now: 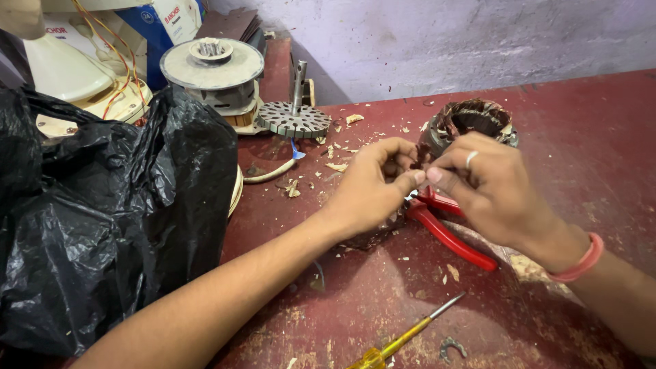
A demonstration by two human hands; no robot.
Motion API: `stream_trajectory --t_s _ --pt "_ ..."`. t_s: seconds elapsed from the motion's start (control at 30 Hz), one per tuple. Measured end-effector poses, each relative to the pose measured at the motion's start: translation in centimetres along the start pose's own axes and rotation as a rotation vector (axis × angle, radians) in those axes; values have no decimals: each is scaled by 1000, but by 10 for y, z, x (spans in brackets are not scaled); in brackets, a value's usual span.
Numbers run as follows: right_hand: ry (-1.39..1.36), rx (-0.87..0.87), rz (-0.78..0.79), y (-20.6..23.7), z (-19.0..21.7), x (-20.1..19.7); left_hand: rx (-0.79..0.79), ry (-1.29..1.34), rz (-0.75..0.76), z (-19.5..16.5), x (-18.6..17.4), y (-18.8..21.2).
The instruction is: The person uses red-handled wire cutters to strip the insulation from a bundle of copper wires. They repeatedly cut and pull the insulation away from the copper strands, working on the same bundle throughout the clip.
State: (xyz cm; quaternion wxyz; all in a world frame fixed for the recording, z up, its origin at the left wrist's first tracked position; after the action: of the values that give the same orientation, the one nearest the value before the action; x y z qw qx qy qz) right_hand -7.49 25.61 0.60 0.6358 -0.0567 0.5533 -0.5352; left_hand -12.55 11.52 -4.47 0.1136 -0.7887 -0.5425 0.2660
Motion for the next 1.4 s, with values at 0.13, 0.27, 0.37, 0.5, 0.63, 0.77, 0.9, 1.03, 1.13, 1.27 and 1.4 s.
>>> stream_trajectory --t_s 0.13,0.27,0.37,0.5,0.63,0.77,0.9,1.03,1.13,1.27,1.4 --pt "-1017 976 -14 27 -74 28 -6 -78 57 0 6 2" --pt "-1077 927 37 28 -85 25 -174 197 133 8 8 -2" --pt "-888 691 79 21 -75 18 -227 379 189 9 8 -4" --pt "-383 228 73 8 -33 2 -271 422 187 11 3 -3" --pt "-47 -209 15 -4 15 -12 -279 484 169 10 -3 -5" --pt "131 -381 5 -9 38 -13 -314 478 152 11 -1 -4" --pt "172 -444 22 -10 41 -11 -341 483 142 13 2 -1" --pt "147 -387 36 -6 34 -10 -338 400 126 13 4 -2" --pt "-50 -82 14 -4 7 -7 -158 90 28 1 3 -4" --pt "-875 723 -75 20 -57 16 -13 -132 15 -11 3 5" --pt "-1293 970 -34 29 -74 30 9 -68 41 -13 6 5"
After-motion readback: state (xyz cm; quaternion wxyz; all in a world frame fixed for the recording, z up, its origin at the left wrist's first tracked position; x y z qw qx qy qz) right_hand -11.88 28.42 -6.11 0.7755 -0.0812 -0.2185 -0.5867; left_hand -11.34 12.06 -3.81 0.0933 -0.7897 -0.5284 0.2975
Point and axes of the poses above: each hand's wrist, its own y-axis away from the middle knuckle, its own x-axis out of the palm, z = x × y, the point moved 7 cm from there along -y, towards the middle knuckle, and after that the axes turned 14 degrees about -y, right-handed, at the moved point
